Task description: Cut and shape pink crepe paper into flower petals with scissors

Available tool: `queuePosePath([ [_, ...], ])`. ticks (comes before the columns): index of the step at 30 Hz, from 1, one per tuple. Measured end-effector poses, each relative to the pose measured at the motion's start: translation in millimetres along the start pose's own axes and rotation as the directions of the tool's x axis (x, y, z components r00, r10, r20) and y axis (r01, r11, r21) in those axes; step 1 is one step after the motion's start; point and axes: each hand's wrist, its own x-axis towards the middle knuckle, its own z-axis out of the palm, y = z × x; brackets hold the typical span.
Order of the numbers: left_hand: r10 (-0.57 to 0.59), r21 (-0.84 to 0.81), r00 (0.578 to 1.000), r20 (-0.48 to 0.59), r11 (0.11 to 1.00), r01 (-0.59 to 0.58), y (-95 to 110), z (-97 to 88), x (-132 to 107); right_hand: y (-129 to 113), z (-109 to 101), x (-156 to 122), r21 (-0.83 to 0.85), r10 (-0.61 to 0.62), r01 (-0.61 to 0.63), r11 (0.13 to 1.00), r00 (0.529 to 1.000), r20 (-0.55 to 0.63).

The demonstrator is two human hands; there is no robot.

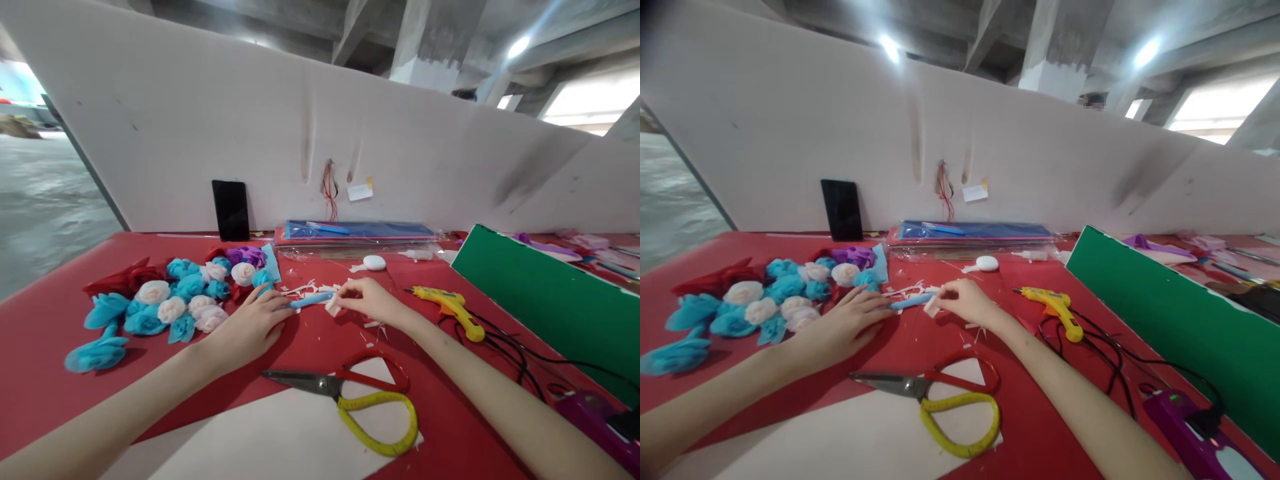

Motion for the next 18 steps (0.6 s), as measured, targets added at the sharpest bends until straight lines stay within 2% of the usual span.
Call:
queuePosePath([
  [2, -0.003, -0.001, 1.0, -0.008, 1.0, 0.003, -1, 1.4, 1, 6, -2, 10, -0.005, 0.104, -0.105, 0.995, 0.993, -0.059],
  [5, -0.006, -0.003, 1.0, -0.011, 1.0, 0.006, -2, 2.3, 4, 14, -6, 24, -0.032, 0.258, -0.266, 0.963, 0.952, -0.165],
  [9, -0.009, -0.007, 1.0, -0.008, 1.0, 0.009, -1, 0.9, 7, 12, -11, 24, -0.102, 0.353, -0.398, 0.912, 0.887, -0.298],
  [12, 0.002, -0.011, 1.0, -0.008, 1.0, -0.002, 1, -1.0, 9, 2, -13, 3, -0.154, 0.317, -0.379, 0.912, 0.893, -0.32],
  [16, 0.012, -0.021, 1.0, -0.02, 1.0, -0.012, -3, -2.3, 12, -11, -3, -39, -0.15, 0.196, -0.23, 0.962, 0.958, -0.21],
  [18, 0.011, -0.031, 0.999, -0.032, 0.999, -0.012, -5, -3.4, 14, -15, 8, -63, -0.132, 0.138, -0.163, 0.978, 0.974, -0.18],
])
